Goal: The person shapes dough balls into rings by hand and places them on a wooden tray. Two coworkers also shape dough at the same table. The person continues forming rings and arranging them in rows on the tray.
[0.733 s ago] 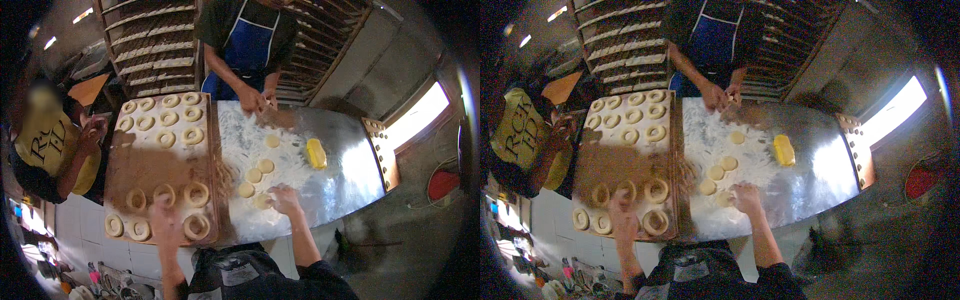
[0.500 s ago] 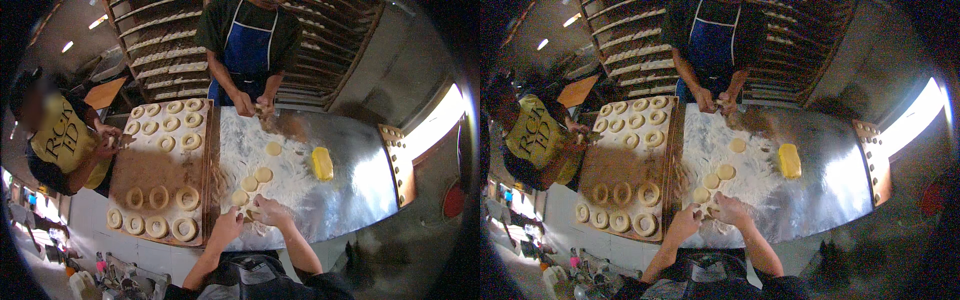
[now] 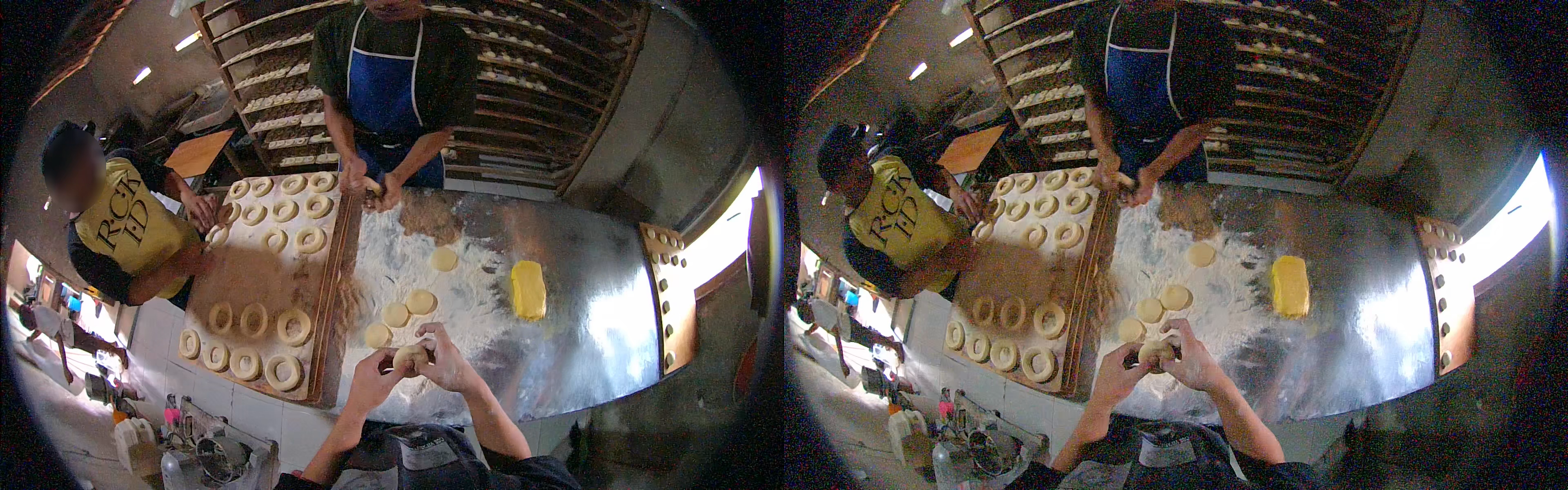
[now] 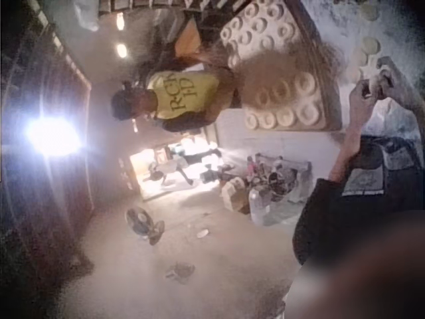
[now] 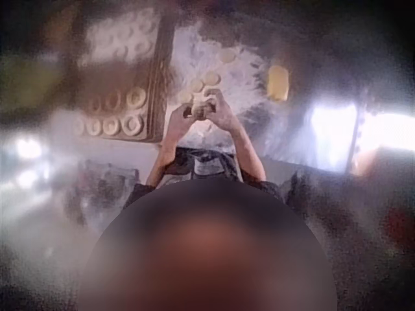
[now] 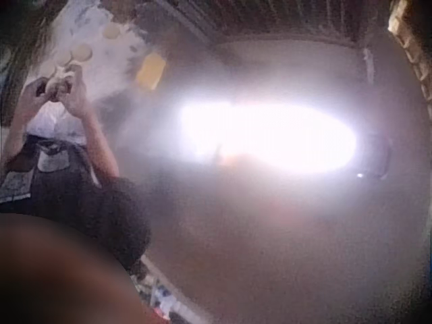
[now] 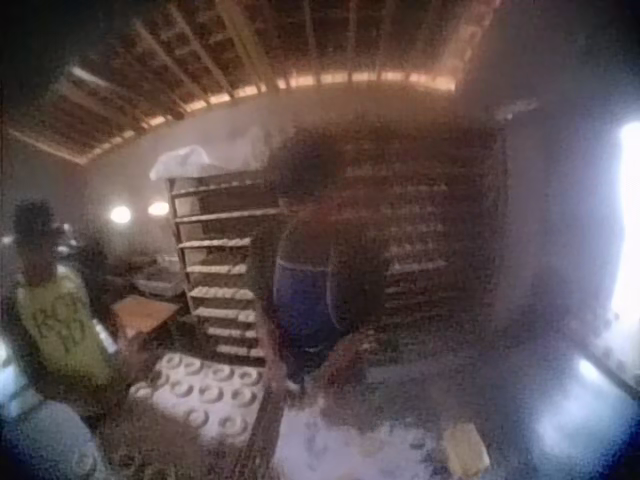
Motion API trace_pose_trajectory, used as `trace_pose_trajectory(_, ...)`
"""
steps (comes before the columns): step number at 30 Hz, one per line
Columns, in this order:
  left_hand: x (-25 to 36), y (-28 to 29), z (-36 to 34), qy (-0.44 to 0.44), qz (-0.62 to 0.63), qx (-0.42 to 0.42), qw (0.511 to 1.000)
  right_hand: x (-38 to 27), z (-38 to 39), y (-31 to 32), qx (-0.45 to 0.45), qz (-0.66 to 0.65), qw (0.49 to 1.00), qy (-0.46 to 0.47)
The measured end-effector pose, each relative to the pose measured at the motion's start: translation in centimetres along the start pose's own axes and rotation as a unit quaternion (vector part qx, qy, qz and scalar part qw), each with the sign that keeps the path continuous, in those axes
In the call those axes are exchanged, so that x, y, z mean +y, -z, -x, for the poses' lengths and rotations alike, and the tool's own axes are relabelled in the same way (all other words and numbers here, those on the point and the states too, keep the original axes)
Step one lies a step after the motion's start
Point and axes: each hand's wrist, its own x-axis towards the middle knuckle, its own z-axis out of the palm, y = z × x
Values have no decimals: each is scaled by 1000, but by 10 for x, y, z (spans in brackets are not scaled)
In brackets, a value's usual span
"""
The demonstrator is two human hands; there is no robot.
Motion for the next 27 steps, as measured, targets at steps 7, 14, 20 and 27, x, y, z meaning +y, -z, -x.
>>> trace_pose_trajectory(7,-7,-18,-17,-180,-210,148,950,22,-30,-21,163,170,964,122)
trace_pose_trajectory(14,-15,-23,-16,-144,250,79,954,2,-13,-5,-90,-447,890,2)
trace_pose_trajectory(20,-30,-30,-14,-162,110,203,959,-18,-19,-20,-66,150,980,113)
trace_pose_trajectory(27,-15,-14,-12,-216,-51,267,938,-1,-34,-47,-227,-410,862,194)
